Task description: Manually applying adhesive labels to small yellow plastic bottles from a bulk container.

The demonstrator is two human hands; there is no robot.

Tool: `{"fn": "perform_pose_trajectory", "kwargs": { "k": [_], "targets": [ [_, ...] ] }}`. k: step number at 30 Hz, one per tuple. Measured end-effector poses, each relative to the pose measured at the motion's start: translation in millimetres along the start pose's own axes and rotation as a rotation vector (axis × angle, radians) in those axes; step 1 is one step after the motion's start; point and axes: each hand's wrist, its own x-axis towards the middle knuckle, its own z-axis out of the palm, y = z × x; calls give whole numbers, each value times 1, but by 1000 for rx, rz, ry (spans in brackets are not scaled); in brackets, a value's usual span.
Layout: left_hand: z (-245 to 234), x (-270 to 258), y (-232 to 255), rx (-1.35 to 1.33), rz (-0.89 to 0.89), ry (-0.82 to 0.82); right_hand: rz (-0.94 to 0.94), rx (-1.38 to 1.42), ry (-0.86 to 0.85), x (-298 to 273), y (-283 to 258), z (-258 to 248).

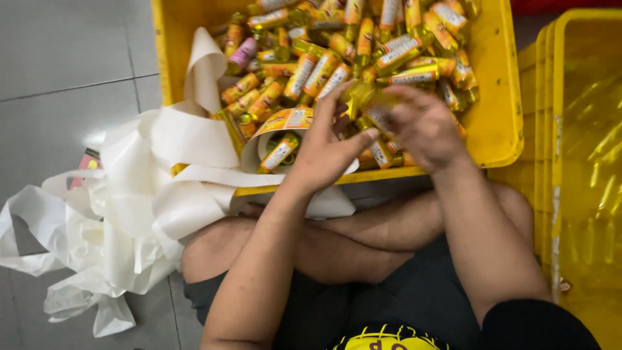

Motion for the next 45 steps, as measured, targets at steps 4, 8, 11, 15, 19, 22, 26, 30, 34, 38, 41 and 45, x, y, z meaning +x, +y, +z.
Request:
{"fn": "perform_pose_trajectory", "kwargs": {
  "k": [4,8,11,15,19,22,26,30,34,38,41,45],
  "targets": [
    [-20,-16,30,504,19,-49,-151,-1111,282,-16,-43,10],
    [-57,-22,18,1052,-268,-298,-35,-1860,391,-50,-14,-26],
    [-60,-17,47,1117,-556,-433,-160,-1843,351,-48,-4,-44],
    [-60,-6,44,1111,-607,-455,-69,-1840,355,-46,-10,-41],
    [-65,0,30,1137,-732,-480,-125,-1843,365,-47,-11,-33],
    [-70,-1,25,1070,-798,-502,-137,-1873,302,-50,-11,-37],
    [-70,3,33,1059,-853,-564,-114,-1880,260,-52,-11,-43],
    [-72,5,51,1055,-898,-636,-170,-1893,221,-53,-13,-45],
    [-78,4,72,1080,-925,-602,-219,-1886,184,-45,-18,-40],
    [-94,-8,75,1184,-1019,-512,-311,-1874,161,-48,-11,-56],
    [-104,-12,48,1251,-979,-451,-349,-1818,168,-46,-10,-63],
    [-103,-15,72,1187,-833,-469,-355,-1826,201,-46,-10,-66]
  ]
}}
